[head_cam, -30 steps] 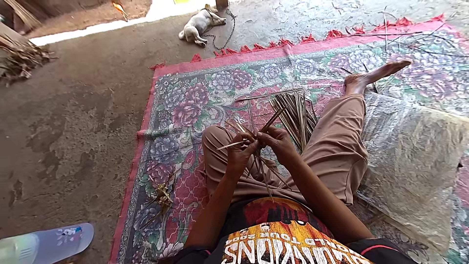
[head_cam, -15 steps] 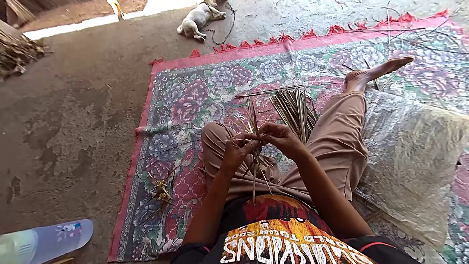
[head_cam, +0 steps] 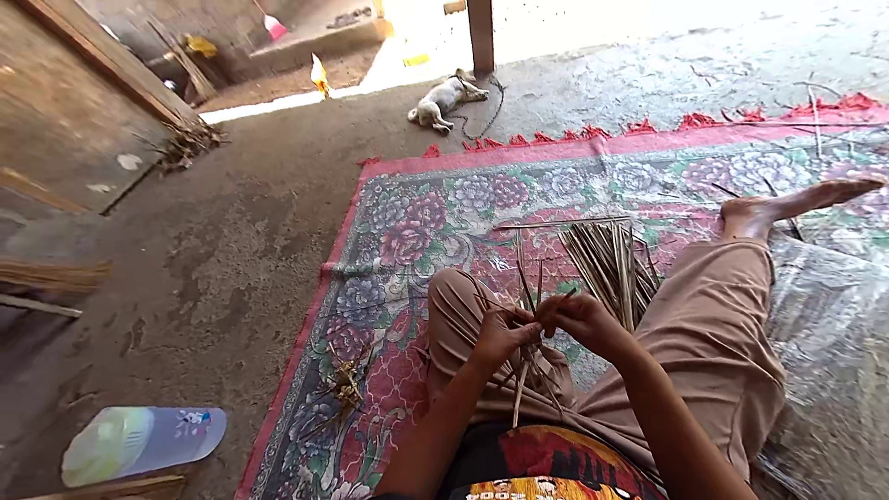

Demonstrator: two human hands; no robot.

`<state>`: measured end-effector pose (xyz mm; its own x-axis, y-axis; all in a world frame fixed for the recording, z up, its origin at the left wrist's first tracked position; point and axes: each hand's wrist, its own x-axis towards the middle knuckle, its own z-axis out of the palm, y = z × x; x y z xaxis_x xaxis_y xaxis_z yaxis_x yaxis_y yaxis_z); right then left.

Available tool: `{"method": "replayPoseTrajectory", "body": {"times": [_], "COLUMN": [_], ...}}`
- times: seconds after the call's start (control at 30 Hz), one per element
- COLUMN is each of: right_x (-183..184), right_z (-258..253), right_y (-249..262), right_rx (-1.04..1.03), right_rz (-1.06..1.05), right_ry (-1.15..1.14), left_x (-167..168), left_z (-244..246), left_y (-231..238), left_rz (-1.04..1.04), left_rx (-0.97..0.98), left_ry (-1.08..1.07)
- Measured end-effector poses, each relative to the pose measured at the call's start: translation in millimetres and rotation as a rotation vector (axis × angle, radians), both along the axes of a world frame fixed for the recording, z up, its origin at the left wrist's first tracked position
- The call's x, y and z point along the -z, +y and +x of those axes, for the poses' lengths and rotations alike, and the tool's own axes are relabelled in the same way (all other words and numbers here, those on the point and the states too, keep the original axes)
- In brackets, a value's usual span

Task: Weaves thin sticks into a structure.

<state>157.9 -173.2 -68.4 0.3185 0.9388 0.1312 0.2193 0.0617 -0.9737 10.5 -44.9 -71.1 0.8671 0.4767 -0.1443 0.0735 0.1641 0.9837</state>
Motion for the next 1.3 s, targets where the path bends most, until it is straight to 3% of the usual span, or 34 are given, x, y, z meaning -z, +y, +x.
{"method": "replayPoseTrajectory", "body": {"times": [0.1,0.23,0.47,0.6,0.7,0.97,1.13,1.3], "right_x": [2.3,5.7,-26.5,-24.6,-27.5,-30.2,-28.9,-32.1], "right_z": [0.2,-13.6,-21.4,-22.2,-19.4,-20.9,-23.7,-30.9], "right_y": [1.7,11.2,5.8,8.7,6.3,8.9,8.4,13.9], "right_rx": [-0.048,0.173,0.207,0.126,0.066,-0.092,-0.031,0.176], "right_rz": [-0.08,-0.15,-0.009,0.238,0.27,0.36,0.373,0.416], "right_ry": [0.052,0.071,0.145,0.138,0.096,0.174,0.106,-0.148], "left_x": [3.7,3.1,-44.2,-49.6,-42.7,-41.4,-44.1,-47.7], "left_z": [0.2,0.1,-14.7,-22.4,-23.1,-21.1,-21.1,-18.3], "left_y": [-2.0,-6.6,10.7,22.7,33.1,28.9,26.3,22.5], "left_rz": [0.207,0.498,0.029,-0.235,-0.355,-0.353,-0.325,-0.209], "left_rx": [-0.027,-0.051,0.014,0.104,0.193,0.214,0.196,0.105], "left_ry": [0.113,0.209,0.118,0.052,0.022,0.018,0.057,0.019]}}
